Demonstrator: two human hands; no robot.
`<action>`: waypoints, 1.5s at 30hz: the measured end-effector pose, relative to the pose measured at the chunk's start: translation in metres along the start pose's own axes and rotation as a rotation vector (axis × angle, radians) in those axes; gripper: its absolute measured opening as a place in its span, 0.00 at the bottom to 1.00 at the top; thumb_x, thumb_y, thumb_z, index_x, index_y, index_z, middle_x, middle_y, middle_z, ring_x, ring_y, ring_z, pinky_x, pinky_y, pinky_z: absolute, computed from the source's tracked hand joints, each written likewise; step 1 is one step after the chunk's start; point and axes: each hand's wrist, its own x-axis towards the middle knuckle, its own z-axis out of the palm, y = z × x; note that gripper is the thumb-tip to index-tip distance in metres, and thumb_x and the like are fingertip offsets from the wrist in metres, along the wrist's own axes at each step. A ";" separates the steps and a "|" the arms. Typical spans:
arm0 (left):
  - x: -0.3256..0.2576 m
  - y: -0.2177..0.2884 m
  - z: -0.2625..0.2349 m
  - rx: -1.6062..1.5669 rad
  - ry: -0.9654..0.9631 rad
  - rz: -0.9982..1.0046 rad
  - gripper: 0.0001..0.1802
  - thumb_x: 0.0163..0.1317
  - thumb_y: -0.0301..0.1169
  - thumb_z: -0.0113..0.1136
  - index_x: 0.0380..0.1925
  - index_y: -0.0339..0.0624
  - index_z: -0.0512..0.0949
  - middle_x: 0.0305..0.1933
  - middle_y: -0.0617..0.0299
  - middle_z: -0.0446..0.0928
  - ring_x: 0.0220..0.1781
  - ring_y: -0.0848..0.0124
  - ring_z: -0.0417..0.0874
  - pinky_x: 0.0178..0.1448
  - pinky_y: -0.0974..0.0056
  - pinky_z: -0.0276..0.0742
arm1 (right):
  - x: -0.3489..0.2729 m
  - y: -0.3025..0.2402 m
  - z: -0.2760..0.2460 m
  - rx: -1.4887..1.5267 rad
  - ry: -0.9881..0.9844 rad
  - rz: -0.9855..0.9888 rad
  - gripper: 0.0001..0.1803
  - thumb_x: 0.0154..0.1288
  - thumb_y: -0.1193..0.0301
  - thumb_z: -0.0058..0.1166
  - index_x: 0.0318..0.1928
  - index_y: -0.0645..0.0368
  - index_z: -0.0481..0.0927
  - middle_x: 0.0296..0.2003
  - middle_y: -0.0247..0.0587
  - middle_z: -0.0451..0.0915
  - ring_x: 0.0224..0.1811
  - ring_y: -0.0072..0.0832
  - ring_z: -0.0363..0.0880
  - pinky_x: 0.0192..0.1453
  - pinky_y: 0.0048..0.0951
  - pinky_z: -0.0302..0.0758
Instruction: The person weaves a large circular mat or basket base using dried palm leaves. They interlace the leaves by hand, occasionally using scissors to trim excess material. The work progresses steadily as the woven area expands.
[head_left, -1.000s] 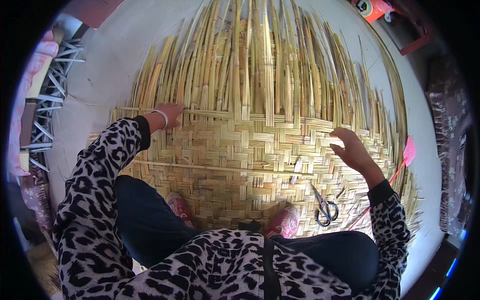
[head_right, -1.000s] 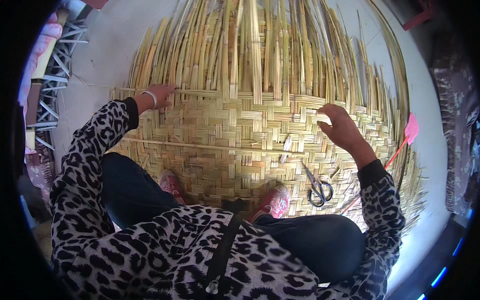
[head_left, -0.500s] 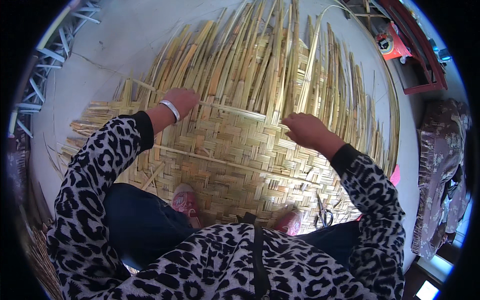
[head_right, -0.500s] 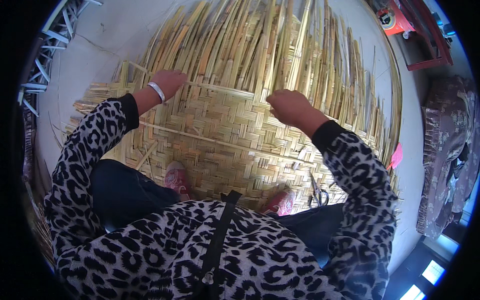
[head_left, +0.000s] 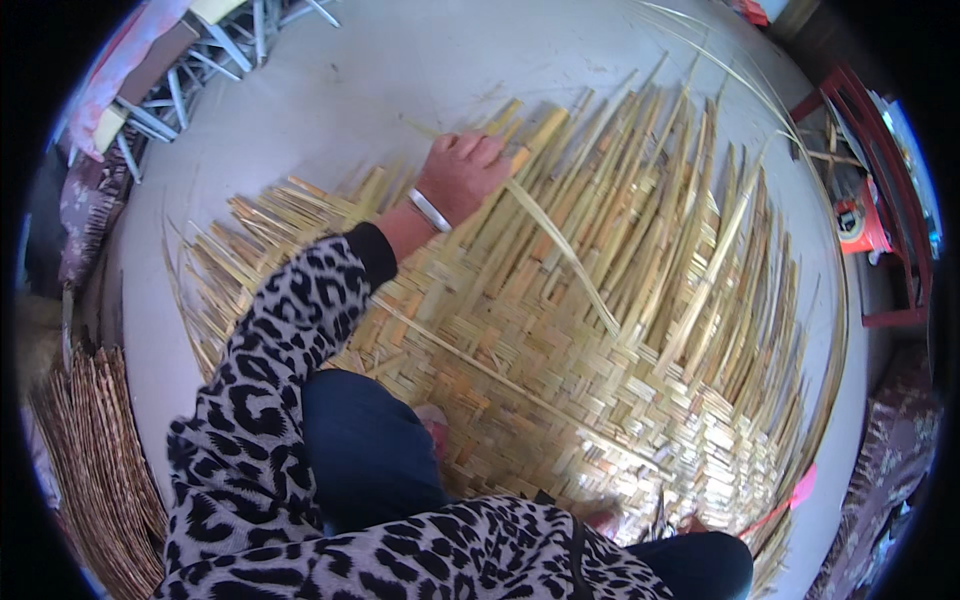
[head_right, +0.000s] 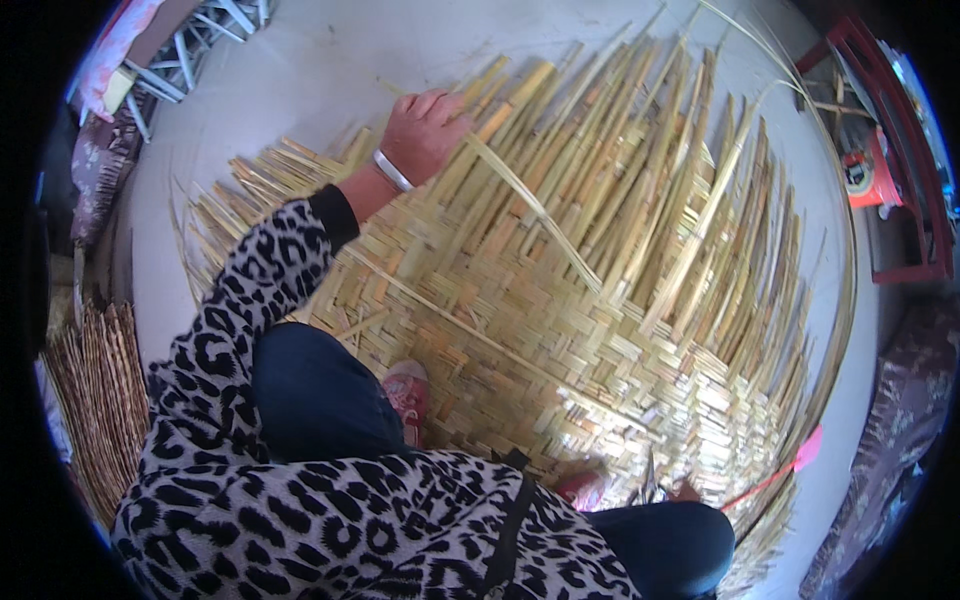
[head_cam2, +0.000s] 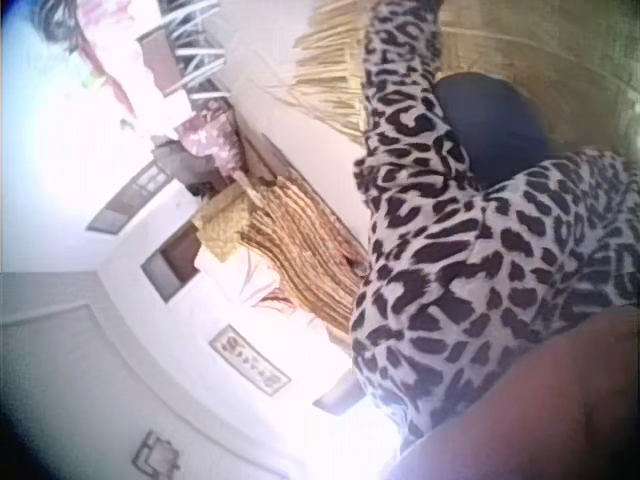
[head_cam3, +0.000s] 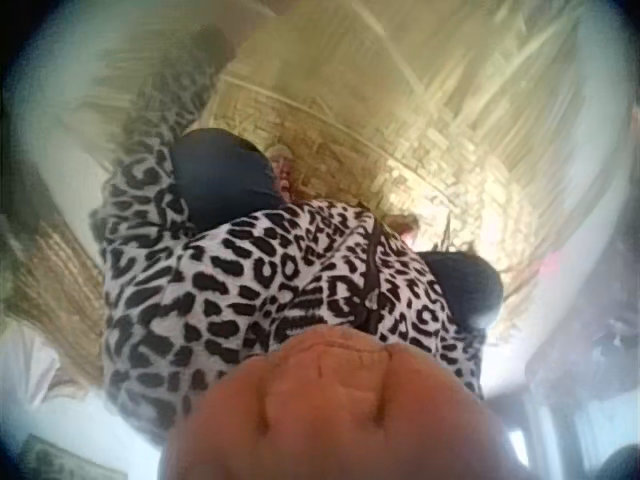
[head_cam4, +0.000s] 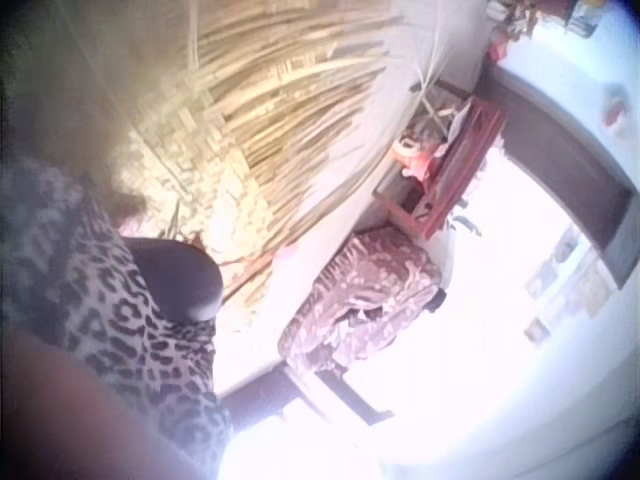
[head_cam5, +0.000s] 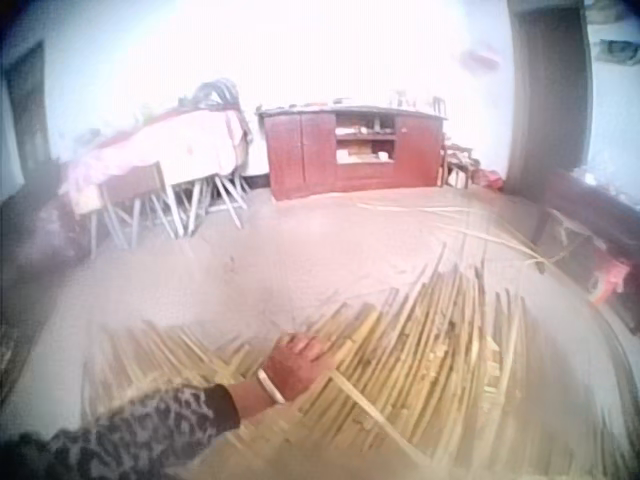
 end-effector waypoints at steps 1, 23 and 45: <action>0.006 0.001 -0.004 0.018 0.112 -0.004 0.09 0.54 0.33 0.57 0.35 0.52 0.81 0.50 0.64 0.77 0.57 0.62 0.74 0.56 0.53 0.68 | 0.007 -0.004 0.018 0.048 -0.032 0.017 0.29 0.66 0.51 0.52 0.52 0.66 0.76 0.46 0.58 0.80 0.50 0.51 0.79 0.54 0.49 0.74; -0.192 -0.091 0.034 0.239 -0.704 -0.855 0.20 0.61 0.34 0.56 0.54 0.56 0.78 0.62 0.61 0.74 0.70 0.61 0.67 0.70 0.46 0.57 | 0.039 -0.089 -0.052 0.527 0.122 0.150 0.17 0.68 0.59 0.54 0.44 0.63 0.76 0.32 0.46 0.78 0.34 0.36 0.77 0.38 0.38 0.73; -0.296 -0.248 0.133 -0.784 0.027 -2.138 0.13 0.59 0.37 0.61 0.35 0.36 0.80 0.38 0.47 0.83 0.38 0.57 0.85 0.38 0.55 0.80 | -0.109 -0.191 -0.309 0.734 0.502 -0.194 0.08 0.66 0.70 0.57 0.33 0.56 0.71 0.18 0.26 0.69 0.13 0.16 0.65 0.14 0.19 0.60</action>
